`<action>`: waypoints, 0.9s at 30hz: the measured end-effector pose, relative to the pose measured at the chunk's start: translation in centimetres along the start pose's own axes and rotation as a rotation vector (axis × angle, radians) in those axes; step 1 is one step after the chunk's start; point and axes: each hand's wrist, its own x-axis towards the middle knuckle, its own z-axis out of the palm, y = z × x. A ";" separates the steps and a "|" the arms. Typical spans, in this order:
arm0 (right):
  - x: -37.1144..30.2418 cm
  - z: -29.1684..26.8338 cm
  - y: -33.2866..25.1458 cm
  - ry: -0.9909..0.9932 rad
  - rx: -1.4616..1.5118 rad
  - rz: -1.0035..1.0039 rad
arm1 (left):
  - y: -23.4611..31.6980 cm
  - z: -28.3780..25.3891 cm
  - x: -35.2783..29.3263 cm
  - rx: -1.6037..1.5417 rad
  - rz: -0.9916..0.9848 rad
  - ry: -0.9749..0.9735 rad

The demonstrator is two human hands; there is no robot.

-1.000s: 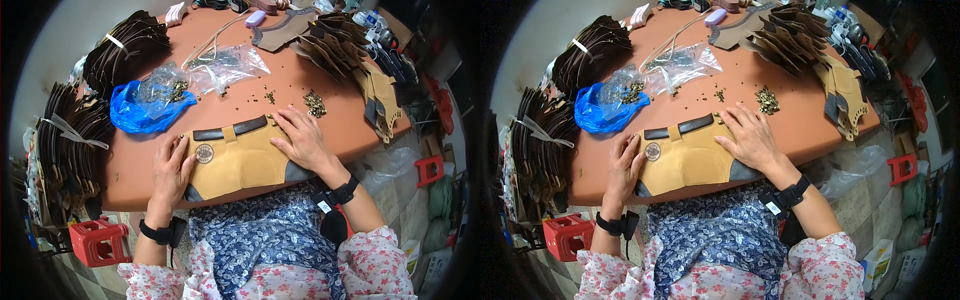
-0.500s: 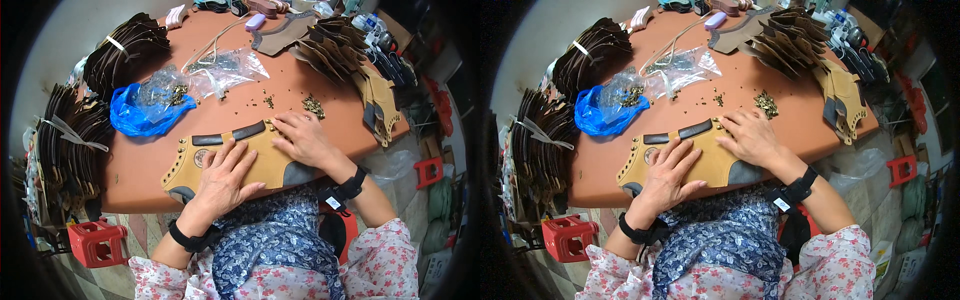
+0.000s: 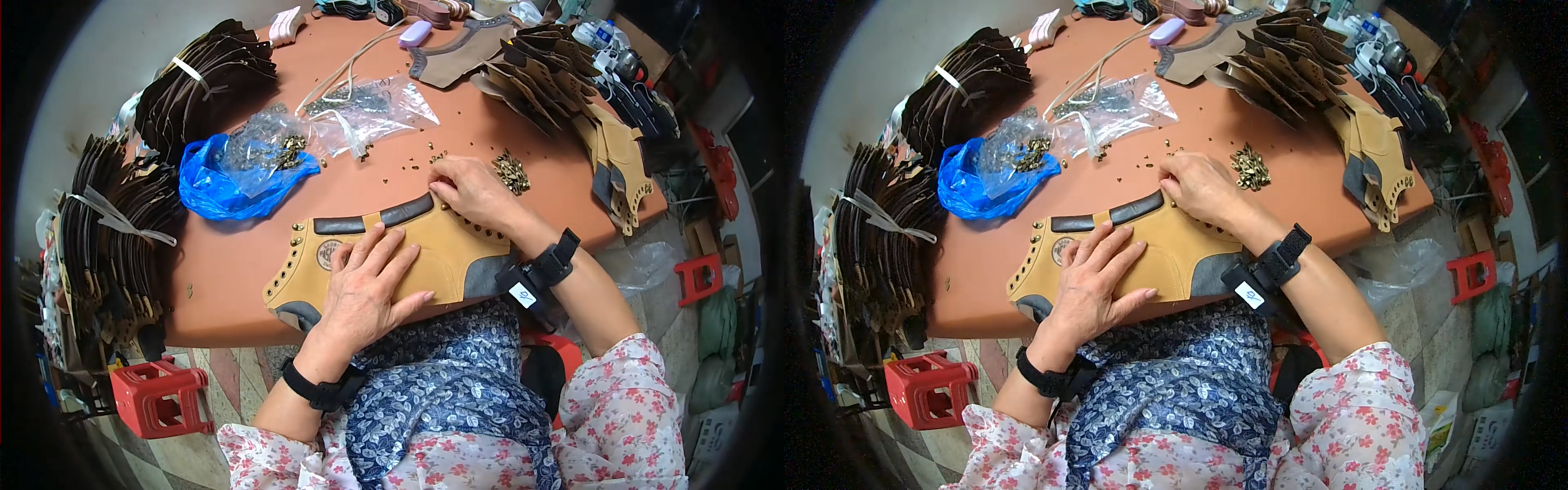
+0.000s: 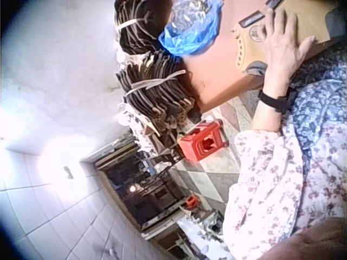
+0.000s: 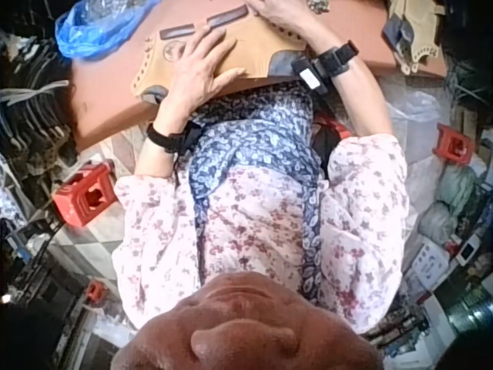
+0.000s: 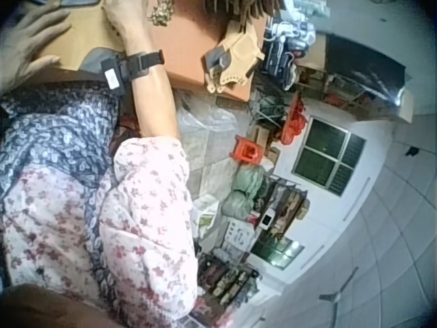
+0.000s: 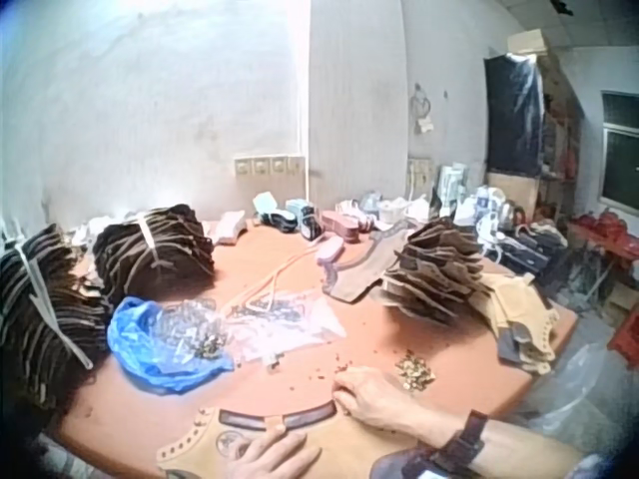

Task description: Attaching small metal decorative rivets to leather shoe upper components by hand.

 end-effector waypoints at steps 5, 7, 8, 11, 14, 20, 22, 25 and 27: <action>-0.2 -0.2 0.4 0.026 -0.040 -0.008 | 0.1 0.0 0.0 0.004 -0.004 -0.001; -0.4 -0.4 0.8 0.043 -0.027 0.005 | 0.0 0.1 0.0 0.010 0.000 0.007; -0.6 -0.5 1.1 0.046 -0.029 -0.030 | 0.0 0.2 0.0 0.013 0.001 0.012; -1.6 -0.9 1.6 0.073 -0.040 -0.110 | 0.0 0.1 0.0 0.014 0.002 0.017; -2.4 -1.1 1.2 0.120 -0.081 -0.155 | 0.0 0.2 -0.1 0.012 0.018 0.037; -3.2 -1.3 1.0 0.130 -0.206 -0.225 | 0.0 0.1 0.0 0.016 0.019 0.039; -3.6 -1.1 1.1 0.156 -0.220 -0.241 | 0.1 0.1 0.0 0.016 0.008 0.026; -3.9 -0.8 0.6 0.210 -0.191 -0.154 | 0.1 0.1 0.0 0.024 0.001 0.011; -4.3 -0.5 -0.6 0.192 -0.102 -0.010 | 0.1 0.1 0.0 0.026 -0.001 0.010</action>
